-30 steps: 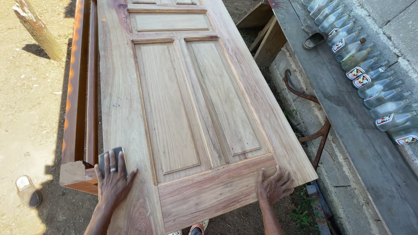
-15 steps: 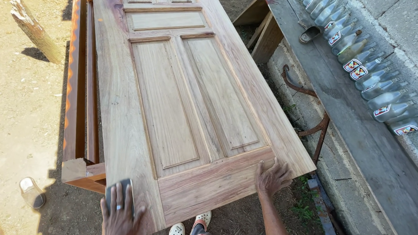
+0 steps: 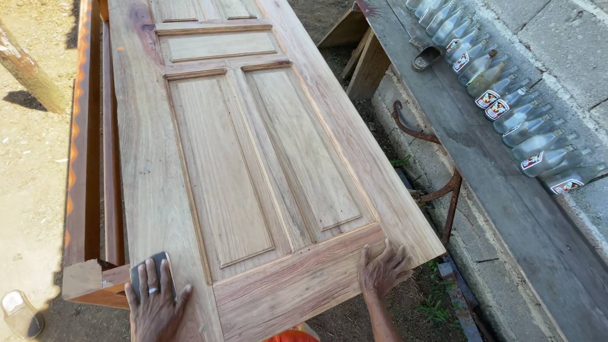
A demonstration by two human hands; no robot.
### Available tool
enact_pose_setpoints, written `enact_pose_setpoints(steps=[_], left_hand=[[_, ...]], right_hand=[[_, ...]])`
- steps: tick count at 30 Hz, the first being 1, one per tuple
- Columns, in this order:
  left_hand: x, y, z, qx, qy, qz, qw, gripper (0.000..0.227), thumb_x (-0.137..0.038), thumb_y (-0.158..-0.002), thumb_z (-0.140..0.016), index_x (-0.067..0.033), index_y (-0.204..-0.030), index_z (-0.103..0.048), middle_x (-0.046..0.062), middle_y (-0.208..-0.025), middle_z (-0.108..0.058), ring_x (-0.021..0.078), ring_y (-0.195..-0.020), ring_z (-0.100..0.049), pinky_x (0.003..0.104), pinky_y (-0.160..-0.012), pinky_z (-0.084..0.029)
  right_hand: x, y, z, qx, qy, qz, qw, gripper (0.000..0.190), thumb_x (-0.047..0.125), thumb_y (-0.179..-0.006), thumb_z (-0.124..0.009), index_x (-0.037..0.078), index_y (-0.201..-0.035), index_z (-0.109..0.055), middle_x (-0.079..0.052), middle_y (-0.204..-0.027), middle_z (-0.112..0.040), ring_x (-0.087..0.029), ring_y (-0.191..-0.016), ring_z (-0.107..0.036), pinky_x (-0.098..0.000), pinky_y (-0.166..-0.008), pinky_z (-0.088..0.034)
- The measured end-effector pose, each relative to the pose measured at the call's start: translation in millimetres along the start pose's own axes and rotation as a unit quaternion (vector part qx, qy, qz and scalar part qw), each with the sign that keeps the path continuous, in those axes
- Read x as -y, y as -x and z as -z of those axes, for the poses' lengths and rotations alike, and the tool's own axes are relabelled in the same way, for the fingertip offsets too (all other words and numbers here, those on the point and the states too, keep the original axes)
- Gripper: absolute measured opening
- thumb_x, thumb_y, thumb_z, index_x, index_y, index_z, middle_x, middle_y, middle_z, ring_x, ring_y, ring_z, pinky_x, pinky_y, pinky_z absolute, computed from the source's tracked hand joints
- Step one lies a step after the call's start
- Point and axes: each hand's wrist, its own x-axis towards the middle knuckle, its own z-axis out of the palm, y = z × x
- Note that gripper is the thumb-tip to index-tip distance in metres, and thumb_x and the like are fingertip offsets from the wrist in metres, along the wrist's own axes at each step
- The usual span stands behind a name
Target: Hand sanding a large wooden door using a sanding block to prepare the surface.
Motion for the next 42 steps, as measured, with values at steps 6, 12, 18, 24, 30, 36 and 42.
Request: enact_pose_setpoints(steps=[6, 12, 18, 24, 30, 36, 42], left_hand=[[24.3, -80.8, -26.4, 0.035, -0.038, 0.011, 0.999, 0.092, -0.073, -0.094, -0.024, -0.0113, -0.160, -0.011, 0.019, -0.167, -0.003, 0.0357, -0.156, 0.004, 0.067, -0.118, 0.005], [19.4, -107.4, -25.6, 0.102, -0.095, 0.060, 0.988, 0.091, -0.074, -0.095, -0.021, -0.0134, -0.162, -0.010, 0.019, -0.169, 0.000, 0.0350, -0.156, 0.007, 0.065, -0.118, 0.007], [-13.5, -6.9, -0.4, 0.034, 0.013, -0.030, 0.999, 0.091, -0.074, -0.093, -0.021, -0.0126, -0.160, -0.011, 0.016, -0.169, -0.001, 0.0305, -0.156, 0.005, 0.059, -0.122, 0.005], [-41.1, 119.4, -13.6, -0.114, 0.003, -0.131, 0.985, 0.088, -0.076, -0.098, -0.017, -0.0128, -0.160, -0.025, 0.019, -0.168, -0.019, 0.0292, -0.159, -0.012, 0.061, -0.126, -0.002], [-49.2, 123.3, -4.5, -0.074, 0.024, -0.133, 0.988, 0.084, -0.072, -0.098, -0.017, -0.0151, -0.159, -0.026, 0.017, -0.167, -0.019, 0.0276, -0.157, -0.013, 0.061, -0.126, -0.001], [-45.1, 24.3, 3.3, 0.002, 0.029, -0.093, 0.995, 0.082, -0.065, -0.097, -0.021, -0.0127, -0.160, -0.013, 0.016, -0.169, -0.003, 0.0306, -0.155, 0.001, 0.062, -0.120, 0.006], [-23.4, -78.2, -35.8, -0.001, 0.025, -0.027, 0.999, 0.083, -0.062, -0.100, -0.033, -0.0098, -0.162, -0.018, 0.019, -0.171, -0.005, 0.0316, -0.159, 0.002, 0.061, -0.124, 0.007]], right_hand=[[5.3, -1.5, 5.7, 0.008, 0.021, -0.007, 1.000, 0.075, 0.064, -0.095, -0.044, 0.017, -0.153, -0.034, -0.028, -0.162, -0.023, -0.049, -0.154, -0.008, -0.0800, -0.114, -0.010], [4.2, 0.5, 4.0, 0.006, 0.006, -0.012, 1.000, 0.074, 0.065, -0.097, -0.042, 0.016, -0.152, -0.034, -0.028, -0.163, -0.021, -0.049, -0.154, -0.007, -0.0803, -0.113, -0.009], [0.7, -0.3, -0.2, 0.010, 0.001, -0.010, 1.000, 0.074, 0.065, -0.098, -0.041, 0.017, -0.153, -0.033, -0.026, -0.164, -0.021, -0.049, -0.155, -0.007, -0.0801, -0.115, -0.009], [-2.3, 2.3, -1.6, 0.003, -0.002, 0.002, 1.000, 0.075, 0.065, -0.097, -0.042, 0.017, -0.153, -0.034, -0.029, -0.162, -0.020, -0.051, -0.153, -0.005, -0.0813, -0.112, -0.007], [3.7, 0.8, 4.3, -0.003, -0.024, 0.002, 1.000, 0.073, 0.065, -0.099, -0.042, 0.017, -0.154, -0.034, -0.028, -0.163, -0.022, -0.050, -0.155, -0.007, -0.0811, -0.114, -0.008], [3.2, -0.1, 6.6, 0.002, -0.017, 0.012, 1.000, 0.073, 0.063, -0.100, -0.044, 0.015, -0.154, -0.035, -0.030, -0.162, -0.022, -0.053, -0.153, -0.007, -0.0811, -0.113, -0.008], [-0.9, -1.4, 3.8, 0.011, -0.015, 0.018, 1.000, 0.074, 0.063, -0.099, -0.047, 0.014, -0.153, -0.036, -0.031, -0.161, -0.023, -0.054, -0.152, -0.008, -0.0817, -0.110, -0.011]])
